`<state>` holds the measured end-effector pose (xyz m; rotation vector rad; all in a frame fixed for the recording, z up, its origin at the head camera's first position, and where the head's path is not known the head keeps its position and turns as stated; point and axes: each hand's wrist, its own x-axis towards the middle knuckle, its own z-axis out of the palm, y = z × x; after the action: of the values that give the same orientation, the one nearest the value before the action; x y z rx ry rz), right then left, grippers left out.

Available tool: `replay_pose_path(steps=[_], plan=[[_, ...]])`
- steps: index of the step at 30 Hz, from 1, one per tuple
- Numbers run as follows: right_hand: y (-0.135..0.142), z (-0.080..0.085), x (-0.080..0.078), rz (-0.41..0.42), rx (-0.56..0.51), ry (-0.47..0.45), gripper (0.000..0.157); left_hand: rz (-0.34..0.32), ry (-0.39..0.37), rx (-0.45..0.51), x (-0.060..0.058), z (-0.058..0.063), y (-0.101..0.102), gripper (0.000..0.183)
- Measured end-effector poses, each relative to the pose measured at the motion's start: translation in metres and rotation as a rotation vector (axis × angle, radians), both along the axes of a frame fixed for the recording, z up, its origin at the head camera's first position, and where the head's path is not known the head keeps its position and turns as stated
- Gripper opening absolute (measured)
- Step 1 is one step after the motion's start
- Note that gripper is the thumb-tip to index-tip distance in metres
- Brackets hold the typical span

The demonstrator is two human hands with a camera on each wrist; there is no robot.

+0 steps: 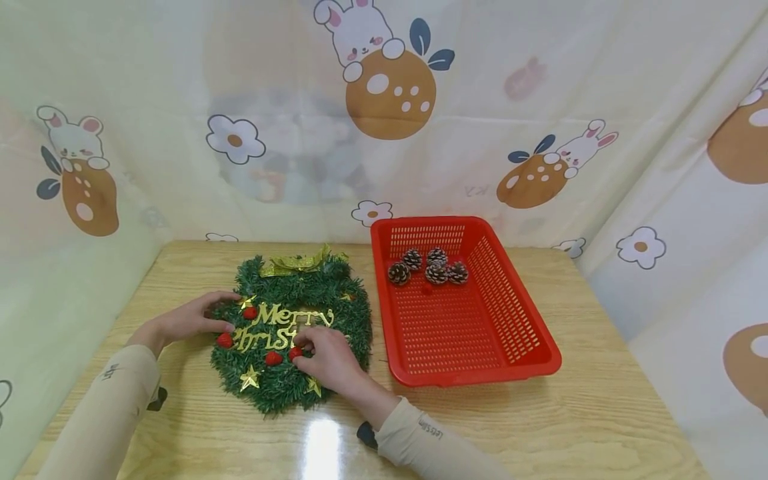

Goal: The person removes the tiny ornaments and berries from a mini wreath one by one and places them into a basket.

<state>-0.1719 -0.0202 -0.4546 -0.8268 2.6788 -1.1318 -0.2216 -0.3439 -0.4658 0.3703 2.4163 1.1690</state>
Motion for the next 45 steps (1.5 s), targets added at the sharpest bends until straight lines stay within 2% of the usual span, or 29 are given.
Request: replay_pose_path(steps=[14, 23, 34, 45], plan=[[-0.002, -0.004, 0.001, 0.011, 0.036, 0.096, 0.021, -0.003, 0.017, 0.001, 0.001, 0.0, 0.001, 0.071], [0.001, 0.007, -0.001, -0.007, -0.025, 0.005, 0.022, -0.004, 0.009, -0.009, 0.001, 0.002, 0.001, 0.07], [0.008, 0.029, -0.009, -0.073, -0.208, -0.147, 0.022, -0.012, 0.022, -0.008, 0.0, -0.001, 0.0, 0.071], [0.01, 0.055, -0.019, -0.131, -0.245, -0.171, 0.026, -0.004, 0.013, -0.015, 0.001, 0.001, 0.001, 0.071]])
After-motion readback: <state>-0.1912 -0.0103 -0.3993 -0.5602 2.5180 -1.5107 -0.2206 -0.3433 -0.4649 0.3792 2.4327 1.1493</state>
